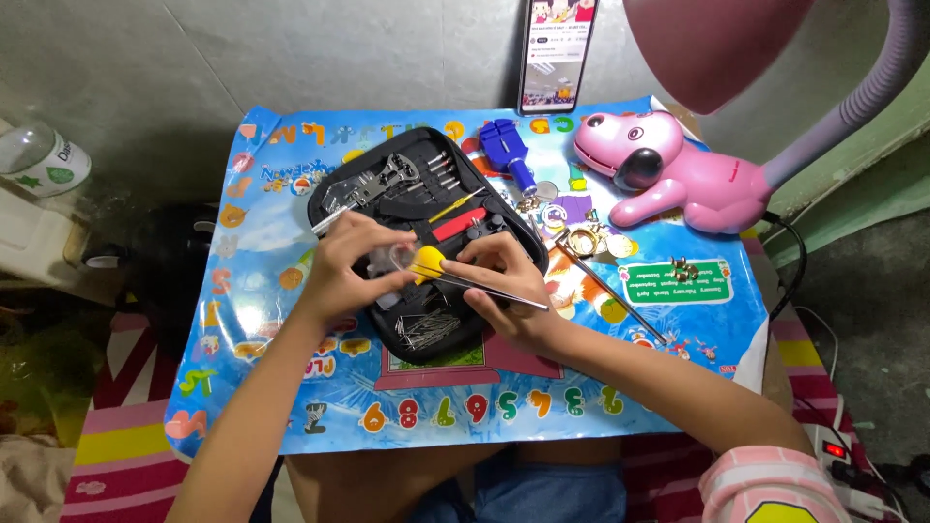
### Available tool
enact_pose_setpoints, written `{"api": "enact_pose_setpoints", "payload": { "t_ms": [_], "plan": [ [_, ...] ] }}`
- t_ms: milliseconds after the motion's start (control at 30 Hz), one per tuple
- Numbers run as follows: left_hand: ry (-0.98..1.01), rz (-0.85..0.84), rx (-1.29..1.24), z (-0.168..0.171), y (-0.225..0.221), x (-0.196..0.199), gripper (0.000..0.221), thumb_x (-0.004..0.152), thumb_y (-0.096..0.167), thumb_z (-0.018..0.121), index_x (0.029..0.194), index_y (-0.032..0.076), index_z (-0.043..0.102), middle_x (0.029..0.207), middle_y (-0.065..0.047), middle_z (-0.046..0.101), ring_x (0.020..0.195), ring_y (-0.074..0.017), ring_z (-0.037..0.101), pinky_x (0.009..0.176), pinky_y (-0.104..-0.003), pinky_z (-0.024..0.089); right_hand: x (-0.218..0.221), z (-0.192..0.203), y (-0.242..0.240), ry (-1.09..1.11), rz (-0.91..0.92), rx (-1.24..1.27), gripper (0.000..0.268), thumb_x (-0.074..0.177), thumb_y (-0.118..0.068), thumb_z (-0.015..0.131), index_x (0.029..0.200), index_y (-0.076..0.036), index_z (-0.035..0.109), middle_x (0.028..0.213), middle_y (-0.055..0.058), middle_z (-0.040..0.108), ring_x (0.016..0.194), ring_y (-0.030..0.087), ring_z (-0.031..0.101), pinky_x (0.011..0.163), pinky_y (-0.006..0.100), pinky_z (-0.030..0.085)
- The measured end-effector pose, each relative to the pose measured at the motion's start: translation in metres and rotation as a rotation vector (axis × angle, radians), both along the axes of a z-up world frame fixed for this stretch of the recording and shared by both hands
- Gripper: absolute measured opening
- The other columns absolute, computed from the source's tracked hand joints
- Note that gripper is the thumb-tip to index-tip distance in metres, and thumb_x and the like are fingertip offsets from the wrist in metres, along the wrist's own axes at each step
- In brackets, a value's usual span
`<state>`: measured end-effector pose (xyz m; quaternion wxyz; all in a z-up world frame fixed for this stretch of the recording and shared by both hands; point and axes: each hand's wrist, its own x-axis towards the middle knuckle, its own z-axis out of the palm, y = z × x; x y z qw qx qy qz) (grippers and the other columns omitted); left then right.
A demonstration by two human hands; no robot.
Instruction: Using a watch repair kit and tweezers to manipulate small components on a table.
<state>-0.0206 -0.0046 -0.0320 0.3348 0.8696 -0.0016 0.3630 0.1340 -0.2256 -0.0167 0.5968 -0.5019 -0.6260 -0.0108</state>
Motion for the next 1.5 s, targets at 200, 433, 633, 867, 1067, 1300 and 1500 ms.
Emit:
{"api": "enact_pose_setpoints", "payload": {
  "t_ms": [200,433,633,867,1067,1300,1500],
  "plan": [
    [0.067,-0.04,0.002,0.009,-0.008,0.0,0.046,0.076,0.033,0.092,0.118,0.02,0.078,0.1,0.002,0.079,0.097,-0.0188,0.065,0.097,-0.031,0.042,-0.002,0.001,-0.005,0.016,0.038,-0.05,0.036,0.103,-0.028,0.057,0.119,-0.003,0.076,0.104,0.012,0.059,0.077,0.026,0.065,0.069,0.035,0.055],
    [0.197,-0.136,-0.014,0.017,-0.005,-0.006,0.049,0.088,0.036,0.08,0.133,0.02,0.07,0.113,0.002,0.077,0.107,-0.0188,0.061,0.1,-0.034,0.034,-0.003,0.004,-0.004,-0.021,0.052,-0.072,0.036,0.105,-0.03,0.055,0.115,-0.002,0.074,0.098,0.011,0.059,0.076,0.028,0.061,0.071,0.038,0.05],
    [0.28,-0.222,-0.072,0.022,-0.003,-0.01,0.055,0.091,0.035,0.073,0.142,0.017,0.064,0.116,0.001,0.072,0.111,-0.0189,0.055,0.102,-0.036,0.028,-0.006,0.008,-0.005,-0.01,0.042,-0.059,0.035,0.106,-0.032,0.054,0.111,-0.003,0.074,0.094,0.01,0.059,0.076,0.026,0.059,0.072,0.037,0.049],
    [0.295,-0.178,-0.069,0.014,0.004,-0.013,0.059,0.081,0.036,0.085,0.134,0.016,0.069,0.113,-0.002,0.074,0.111,-0.02,0.06,0.105,-0.036,0.03,-0.005,0.011,-0.005,-0.087,0.021,-0.082,0.033,0.106,-0.035,0.053,0.099,-0.008,0.071,0.088,0.007,0.056,0.073,0.026,0.055,0.069,0.037,0.045],
    [0.313,-0.183,-0.072,0.008,0.01,-0.012,0.055,0.079,0.037,0.086,0.128,0.017,0.073,0.109,-0.002,0.075,0.111,-0.0191,0.062,0.105,-0.036,0.031,-0.001,0.005,-0.002,-0.156,0.017,-0.079,0.033,0.104,-0.039,0.054,0.091,-0.012,0.067,0.081,0.005,0.053,0.068,0.025,0.051,0.064,0.036,0.041],
    [0.29,-0.241,-0.131,0.007,0.013,-0.014,0.051,0.081,0.036,0.08,0.127,0.016,0.073,0.123,-0.002,0.074,0.118,-0.019,0.059,0.106,-0.034,0.029,-0.004,0.015,-0.003,-0.227,0.009,-0.059,0.031,0.105,-0.036,0.054,0.089,-0.012,0.064,0.079,0.006,0.052,0.064,0.026,0.051,0.062,0.036,0.04],
    [0.359,-0.181,0.029,0.009,0.003,-0.01,0.052,0.083,0.046,0.077,0.129,0.023,0.07,0.126,0.005,0.072,0.121,-0.0145,0.055,0.105,-0.035,0.024,-0.006,0.02,-0.005,-0.253,0.001,-0.045,0.032,0.106,-0.036,0.053,0.088,-0.012,0.063,0.078,0.004,0.052,0.062,0.025,0.049,0.061,0.035,0.04]
  ]
}}
